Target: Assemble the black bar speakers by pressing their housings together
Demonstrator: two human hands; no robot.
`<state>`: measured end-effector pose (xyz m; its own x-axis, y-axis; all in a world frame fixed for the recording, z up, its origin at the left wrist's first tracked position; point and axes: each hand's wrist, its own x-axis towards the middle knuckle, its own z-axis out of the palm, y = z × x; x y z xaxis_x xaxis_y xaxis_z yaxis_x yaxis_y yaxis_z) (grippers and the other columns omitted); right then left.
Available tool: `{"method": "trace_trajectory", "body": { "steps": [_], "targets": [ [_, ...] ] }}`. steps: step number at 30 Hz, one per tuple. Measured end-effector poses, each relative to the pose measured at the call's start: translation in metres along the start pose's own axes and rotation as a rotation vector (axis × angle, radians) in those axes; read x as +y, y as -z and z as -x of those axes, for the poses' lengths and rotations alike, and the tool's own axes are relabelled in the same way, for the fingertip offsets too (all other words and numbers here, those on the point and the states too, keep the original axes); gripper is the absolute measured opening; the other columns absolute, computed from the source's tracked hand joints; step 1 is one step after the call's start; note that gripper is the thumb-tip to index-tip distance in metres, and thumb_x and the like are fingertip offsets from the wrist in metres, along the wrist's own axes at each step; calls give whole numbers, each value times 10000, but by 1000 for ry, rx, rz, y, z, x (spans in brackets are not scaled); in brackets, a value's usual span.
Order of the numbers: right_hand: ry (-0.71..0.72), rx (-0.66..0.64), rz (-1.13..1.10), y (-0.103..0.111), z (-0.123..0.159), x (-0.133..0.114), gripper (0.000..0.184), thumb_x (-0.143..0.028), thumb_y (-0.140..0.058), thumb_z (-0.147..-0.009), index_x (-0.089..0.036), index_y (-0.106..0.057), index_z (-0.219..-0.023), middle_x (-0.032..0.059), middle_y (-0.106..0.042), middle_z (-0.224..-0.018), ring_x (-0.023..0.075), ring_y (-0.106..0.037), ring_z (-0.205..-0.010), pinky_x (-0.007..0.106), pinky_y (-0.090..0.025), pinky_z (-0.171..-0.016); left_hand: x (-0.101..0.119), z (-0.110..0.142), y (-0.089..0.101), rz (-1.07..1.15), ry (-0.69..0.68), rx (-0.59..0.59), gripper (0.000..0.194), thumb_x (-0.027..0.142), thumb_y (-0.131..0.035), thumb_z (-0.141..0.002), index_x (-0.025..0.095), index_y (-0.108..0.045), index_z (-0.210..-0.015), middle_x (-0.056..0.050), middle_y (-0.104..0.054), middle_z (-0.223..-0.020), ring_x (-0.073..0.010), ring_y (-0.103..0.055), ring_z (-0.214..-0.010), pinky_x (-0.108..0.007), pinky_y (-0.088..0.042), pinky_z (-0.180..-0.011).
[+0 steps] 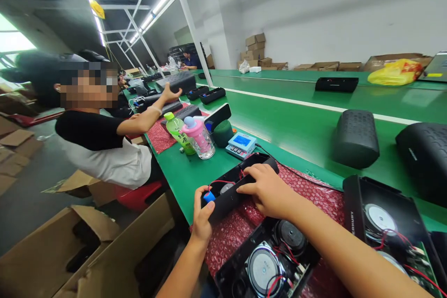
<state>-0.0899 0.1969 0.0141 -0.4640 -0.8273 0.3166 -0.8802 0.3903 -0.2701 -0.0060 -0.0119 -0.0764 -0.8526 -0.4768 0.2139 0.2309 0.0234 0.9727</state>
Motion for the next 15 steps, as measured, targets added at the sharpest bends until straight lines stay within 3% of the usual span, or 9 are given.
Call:
{"method": "trace_trajectory", "body": {
  "steps": [15],
  "targets": [
    [16, -59, 62, 3, -2, -4, 525, -105, -624, -670, -290, -618, -1161, 129, -473, -1230, 296, -434, -1141, 472, -352, -971, 2, 0, -2, 31, 23, 36, 488, 454, -651, -641, 197, -499, -1027, -34, -517, -943, -182, -483, -793, -279, -386, -734]
  ]
}}
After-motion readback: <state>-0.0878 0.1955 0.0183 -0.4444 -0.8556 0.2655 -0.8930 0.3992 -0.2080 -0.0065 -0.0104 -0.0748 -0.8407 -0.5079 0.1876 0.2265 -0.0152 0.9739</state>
